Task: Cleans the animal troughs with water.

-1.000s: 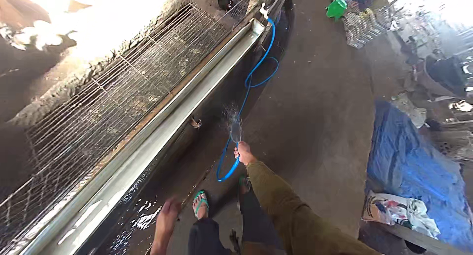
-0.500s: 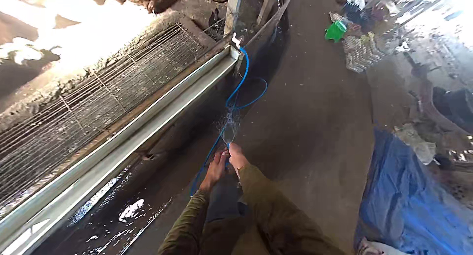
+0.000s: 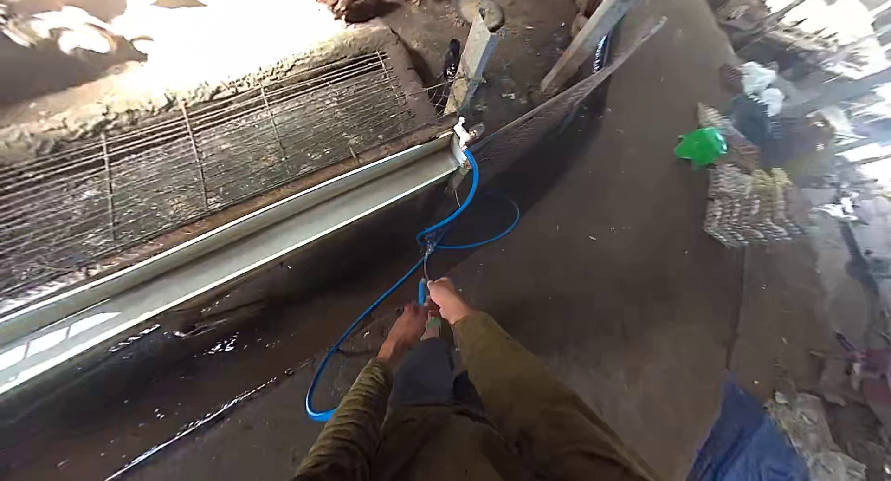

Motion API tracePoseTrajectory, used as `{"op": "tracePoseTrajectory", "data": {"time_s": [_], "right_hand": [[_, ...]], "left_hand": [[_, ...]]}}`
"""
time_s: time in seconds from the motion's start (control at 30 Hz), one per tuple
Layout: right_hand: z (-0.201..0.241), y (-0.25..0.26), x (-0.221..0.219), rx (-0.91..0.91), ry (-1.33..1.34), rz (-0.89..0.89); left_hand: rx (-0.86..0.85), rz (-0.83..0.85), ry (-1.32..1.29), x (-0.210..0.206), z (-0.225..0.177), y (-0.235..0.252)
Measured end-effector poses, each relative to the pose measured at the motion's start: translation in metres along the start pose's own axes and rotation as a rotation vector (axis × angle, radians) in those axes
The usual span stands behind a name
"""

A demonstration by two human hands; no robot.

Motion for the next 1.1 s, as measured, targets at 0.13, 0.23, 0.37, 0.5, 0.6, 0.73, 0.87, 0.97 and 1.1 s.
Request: {"op": "tracePoseTrajectory", "data": {"time_s": [0.13, 0.23, 0.37, 0.5, 0.6, 0.73, 0.87, 0.97, 1.1], "right_hand": [[0.101, 0.021, 0.078, 0.273, -0.364, -0.073], [0.212, 0.041, 0.136, 0.574, -0.628, -0.138], [0.337, 0.129, 0.171, 0.93, -0.97, -0.146], [0.434, 0.226, 0.16, 1.102, -1.274, 0.046], [0.474, 0.25, 0.149, 1.198, -1.084, 0.394], [0.489, 0.264, 0.149, 0.962, -0.916, 0.908], [0.489, 0.288, 0.151, 0.805, -0.837, 1.135], [0.493, 0.297, 0.151, 0.719, -0.859, 1.176], [0.486, 0.304, 0.165, 0.763, -0.89, 1.06]], "left_hand": [[0.09, -0.083, -0.323, -0.003, -0.038, 0.043], [0.149, -0.151, -0.529, -0.005, -0.06, 0.073], [0.157, -0.264, -0.585, -0.014, -0.085, 0.118], [0.137, -0.418, -0.696, -0.029, -0.114, 0.165], [0.118, -0.492, -0.775, -0.042, -0.148, 0.181], [0.112, -0.515, -0.876, -0.062, -0.193, 0.201], [0.053, -0.563, -0.855, -0.059, -0.238, 0.223], [0.042, -0.602, -0.828, -0.05, -0.267, 0.237], [0.157, -0.606, -0.812, -0.039, -0.296, 0.253]]}}
Point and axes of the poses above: each hand's wrist, its own y-axis towards the middle knuckle, its own x-axis out of the back of the hand, z = x × y, the point moved 1 cm from there along y, towards the middle knuckle, and after that the axes turned 6 degrees about y, right-handed, at the moved point
